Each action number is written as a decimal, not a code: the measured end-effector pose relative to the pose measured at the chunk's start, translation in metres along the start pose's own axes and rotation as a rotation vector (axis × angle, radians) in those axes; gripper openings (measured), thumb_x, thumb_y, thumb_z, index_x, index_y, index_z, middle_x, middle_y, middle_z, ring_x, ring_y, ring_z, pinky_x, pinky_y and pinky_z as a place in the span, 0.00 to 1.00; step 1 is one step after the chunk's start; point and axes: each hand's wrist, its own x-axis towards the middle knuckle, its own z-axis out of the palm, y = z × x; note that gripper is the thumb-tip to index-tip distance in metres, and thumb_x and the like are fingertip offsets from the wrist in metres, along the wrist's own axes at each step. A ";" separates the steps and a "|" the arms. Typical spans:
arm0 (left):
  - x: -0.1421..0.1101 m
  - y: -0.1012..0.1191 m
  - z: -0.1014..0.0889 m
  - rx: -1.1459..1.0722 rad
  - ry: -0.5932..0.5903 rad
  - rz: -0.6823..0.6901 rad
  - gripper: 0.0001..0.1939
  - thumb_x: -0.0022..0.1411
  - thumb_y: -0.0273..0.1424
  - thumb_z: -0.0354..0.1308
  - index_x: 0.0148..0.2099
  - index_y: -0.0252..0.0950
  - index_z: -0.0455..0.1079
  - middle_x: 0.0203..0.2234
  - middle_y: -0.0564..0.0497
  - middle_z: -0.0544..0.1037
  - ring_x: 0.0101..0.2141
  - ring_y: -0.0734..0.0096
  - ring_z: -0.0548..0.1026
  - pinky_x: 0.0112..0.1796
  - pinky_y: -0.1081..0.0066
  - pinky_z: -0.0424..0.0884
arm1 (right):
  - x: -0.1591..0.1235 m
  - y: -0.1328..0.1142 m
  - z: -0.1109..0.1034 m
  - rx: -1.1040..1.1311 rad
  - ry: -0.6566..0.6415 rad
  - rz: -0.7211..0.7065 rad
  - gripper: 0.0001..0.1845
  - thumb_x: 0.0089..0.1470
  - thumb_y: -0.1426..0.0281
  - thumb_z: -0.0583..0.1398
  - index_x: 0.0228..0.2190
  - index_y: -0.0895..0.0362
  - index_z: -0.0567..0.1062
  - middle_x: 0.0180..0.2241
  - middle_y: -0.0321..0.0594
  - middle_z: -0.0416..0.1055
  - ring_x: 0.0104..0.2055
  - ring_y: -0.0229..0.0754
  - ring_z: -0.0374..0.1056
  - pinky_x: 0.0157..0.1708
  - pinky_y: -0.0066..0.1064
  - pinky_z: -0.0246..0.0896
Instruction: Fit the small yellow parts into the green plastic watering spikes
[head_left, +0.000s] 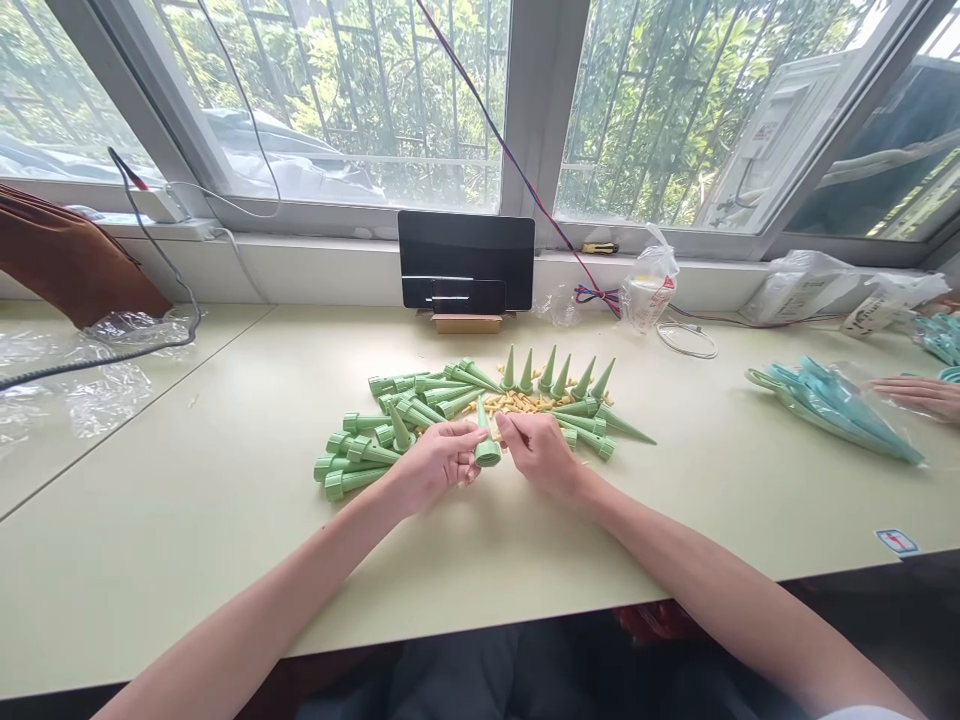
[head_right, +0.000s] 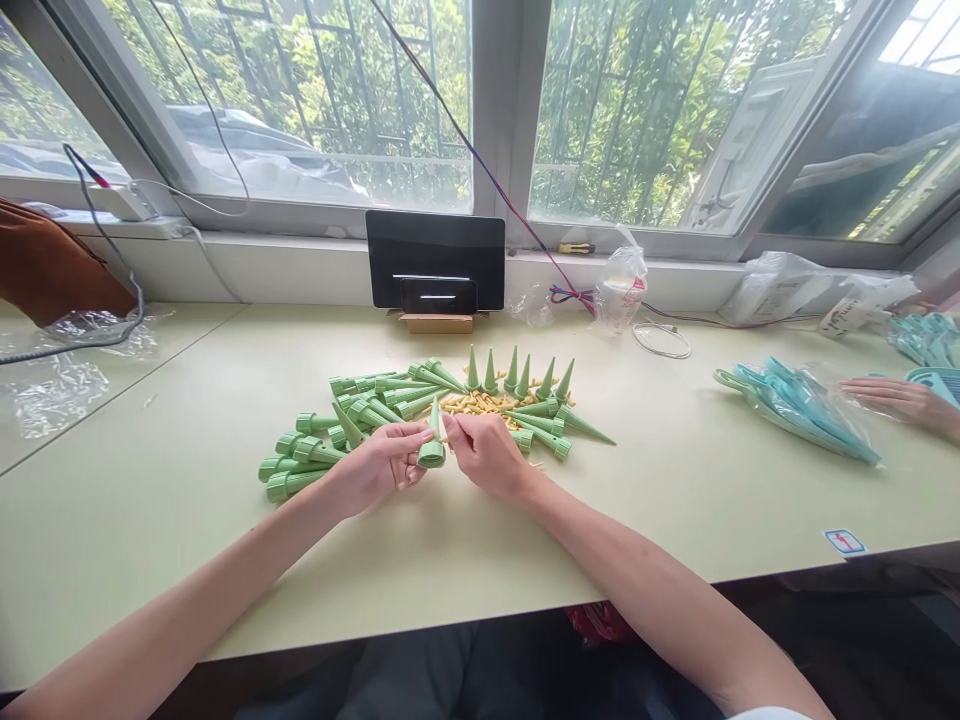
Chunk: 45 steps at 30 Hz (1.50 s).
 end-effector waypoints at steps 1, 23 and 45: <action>0.000 0.000 0.000 -0.025 -0.006 -0.015 0.13 0.55 0.35 0.68 0.32 0.30 0.72 0.21 0.55 0.69 0.17 0.83 0.66 0.18 0.79 0.61 | 0.000 0.000 0.000 -0.003 0.006 -0.006 0.23 0.67 0.65 0.48 0.19 0.56 0.57 0.17 0.32 0.57 0.19 0.33 0.50 0.23 0.29 0.46; -0.001 -0.007 0.005 0.787 0.166 0.444 0.14 0.65 0.40 0.56 0.33 0.34 0.70 0.19 0.55 0.68 0.18 0.77 0.66 0.21 0.75 0.65 | 0.003 0.004 0.003 0.114 -0.076 0.139 0.24 0.64 0.62 0.49 0.18 0.56 0.58 0.17 0.32 0.54 0.20 0.34 0.53 0.23 0.29 0.47; -0.002 -0.015 0.004 1.096 0.227 0.762 0.11 0.67 0.33 0.54 0.47 0.44 0.75 0.36 0.48 0.75 0.33 0.69 0.71 0.34 0.73 0.68 | 0.005 0.005 0.001 0.643 -0.206 0.470 0.26 0.61 0.57 0.54 0.17 0.55 0.55 0.15 0.27 0.48 0.14 0.29 0.44 0.14 0.26 0.40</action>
